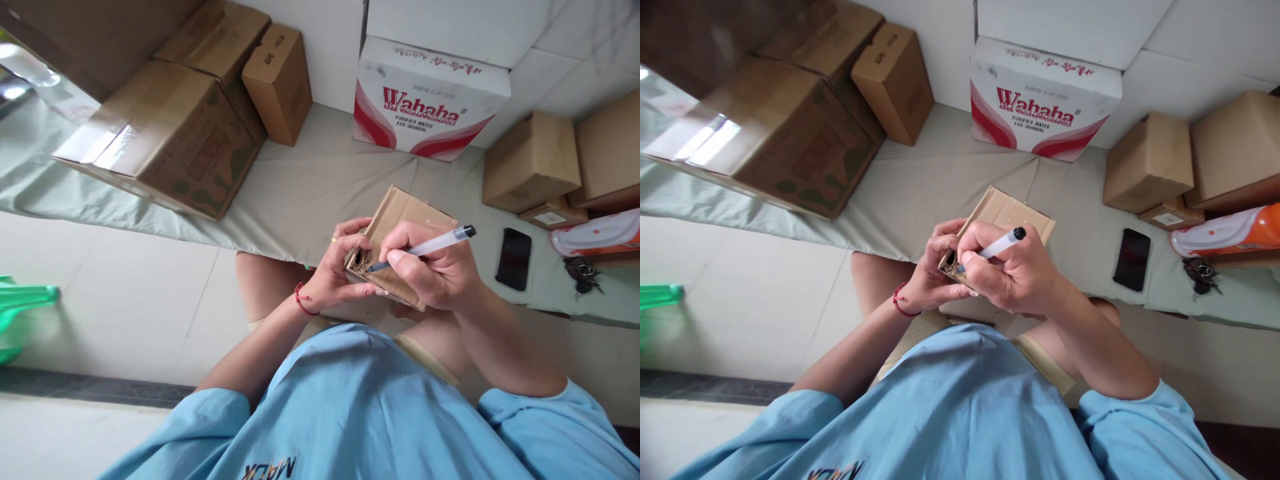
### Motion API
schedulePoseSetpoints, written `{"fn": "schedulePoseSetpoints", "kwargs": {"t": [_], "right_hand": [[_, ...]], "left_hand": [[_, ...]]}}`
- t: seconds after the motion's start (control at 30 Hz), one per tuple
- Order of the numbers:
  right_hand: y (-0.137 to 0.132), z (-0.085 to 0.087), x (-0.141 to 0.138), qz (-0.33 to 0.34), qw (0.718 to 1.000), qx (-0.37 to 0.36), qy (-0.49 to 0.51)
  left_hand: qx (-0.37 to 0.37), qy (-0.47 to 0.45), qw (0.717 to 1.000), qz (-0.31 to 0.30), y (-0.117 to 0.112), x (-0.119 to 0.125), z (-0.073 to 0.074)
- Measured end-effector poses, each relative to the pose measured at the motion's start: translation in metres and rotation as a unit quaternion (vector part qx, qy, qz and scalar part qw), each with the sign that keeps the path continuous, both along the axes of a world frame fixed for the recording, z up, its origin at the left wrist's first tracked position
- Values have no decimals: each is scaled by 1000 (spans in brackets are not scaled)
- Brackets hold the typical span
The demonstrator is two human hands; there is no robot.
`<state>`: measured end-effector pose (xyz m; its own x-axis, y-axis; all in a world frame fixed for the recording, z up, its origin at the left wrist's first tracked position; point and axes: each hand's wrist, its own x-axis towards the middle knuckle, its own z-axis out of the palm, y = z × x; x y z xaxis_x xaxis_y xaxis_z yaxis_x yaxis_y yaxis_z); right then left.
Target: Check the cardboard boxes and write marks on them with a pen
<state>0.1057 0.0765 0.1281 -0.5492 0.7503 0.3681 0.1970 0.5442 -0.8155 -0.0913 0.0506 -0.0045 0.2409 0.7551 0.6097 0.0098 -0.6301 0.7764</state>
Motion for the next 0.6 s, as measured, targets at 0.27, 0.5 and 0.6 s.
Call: {"fn": "schedulePoseSetpoints", "kwargs": {"t": [0.27,0.5,0.6], "right_hand": [[-1,1,-2,-37,999,10,-11],[-1,1,-2,-36,999,3,13],[0,1,-3,-34,999,-3,2]], "left_hand": [[1,7,1000,2,0,0,1],[4,-1,1000,0,1,0,-1],[4,-2,1000,0,1,0,-1]]}}
